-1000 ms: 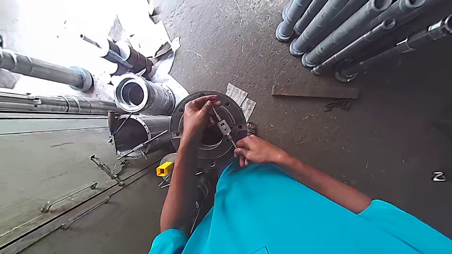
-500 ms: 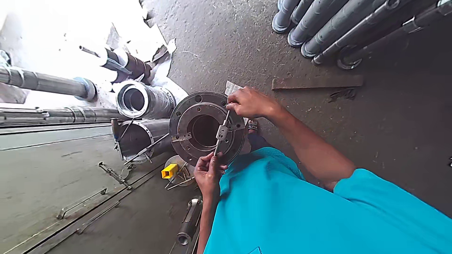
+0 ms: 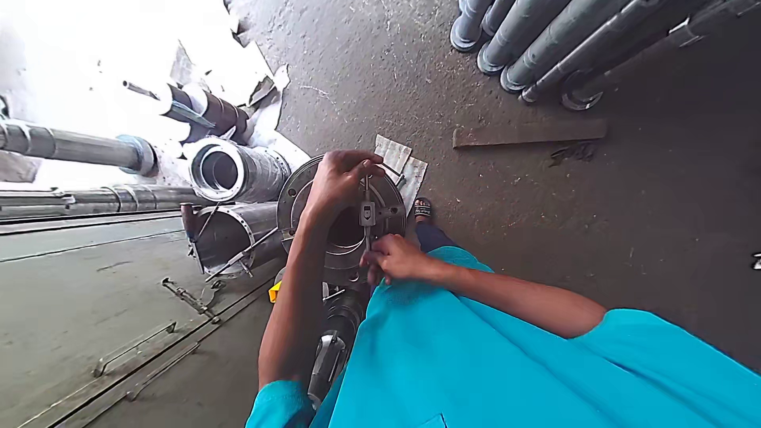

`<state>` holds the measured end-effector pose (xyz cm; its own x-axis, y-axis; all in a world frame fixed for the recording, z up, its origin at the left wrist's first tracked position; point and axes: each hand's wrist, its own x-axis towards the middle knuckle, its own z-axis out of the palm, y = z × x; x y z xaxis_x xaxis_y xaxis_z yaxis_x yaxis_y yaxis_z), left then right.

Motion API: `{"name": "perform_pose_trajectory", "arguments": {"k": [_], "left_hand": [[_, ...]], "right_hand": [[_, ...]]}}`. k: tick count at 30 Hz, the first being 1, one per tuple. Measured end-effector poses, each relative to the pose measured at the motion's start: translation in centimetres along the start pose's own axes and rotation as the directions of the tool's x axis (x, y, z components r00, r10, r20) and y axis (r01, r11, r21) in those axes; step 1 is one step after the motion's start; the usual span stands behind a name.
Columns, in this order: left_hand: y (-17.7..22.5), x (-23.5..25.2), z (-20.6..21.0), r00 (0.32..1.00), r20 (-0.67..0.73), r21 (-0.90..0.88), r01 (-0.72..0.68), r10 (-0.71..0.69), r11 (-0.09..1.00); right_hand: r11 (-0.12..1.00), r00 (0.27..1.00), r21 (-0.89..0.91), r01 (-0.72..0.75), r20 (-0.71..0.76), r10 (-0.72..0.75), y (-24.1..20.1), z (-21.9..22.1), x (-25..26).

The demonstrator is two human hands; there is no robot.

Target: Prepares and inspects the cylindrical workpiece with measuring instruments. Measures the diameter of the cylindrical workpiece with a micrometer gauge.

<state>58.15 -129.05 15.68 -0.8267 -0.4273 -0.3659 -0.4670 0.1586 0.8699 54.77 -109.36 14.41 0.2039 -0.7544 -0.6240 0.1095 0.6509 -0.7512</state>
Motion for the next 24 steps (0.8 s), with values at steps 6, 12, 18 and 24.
{"name": "perform_pose_trajectory", "arguments": {"k": [6, 12, 18, 24], "left_hand": [[0.0, 0.5, -0.5, 0.998, 0.036, 0.026, -0.056, 0.055, 0.998], [-4.5, -9.3, -0.8, 0.908, -0.375, -0.308, 0.071, -0.190, 0.949], [-4.0, -9.2, 0.2, 0.880, -0.444, -0.300, 0.030, -0.167, 0.953], [1.4, 0.4, 1.2, 0.999, 0.003, 0.175, -0.047, 0.047, 0.983]], "right_hand": [[1.000, 1.000, -0.025, -0.013, 0.017, 0.014, -0.2, -0.3, 0.6], [0.988, 0.996, -0.121, 0.095, 0.006, -0.095, 0.7, -9.0, -2.8], [0.985, 0.996, -0.158, 0.066, 0.076, -0.054, -0.1, -8.8, -2.8], [0.965, 1.000, 0.261, -0.009, 0.018, 0.004, -0.8, 1.4, 0.6]]}}
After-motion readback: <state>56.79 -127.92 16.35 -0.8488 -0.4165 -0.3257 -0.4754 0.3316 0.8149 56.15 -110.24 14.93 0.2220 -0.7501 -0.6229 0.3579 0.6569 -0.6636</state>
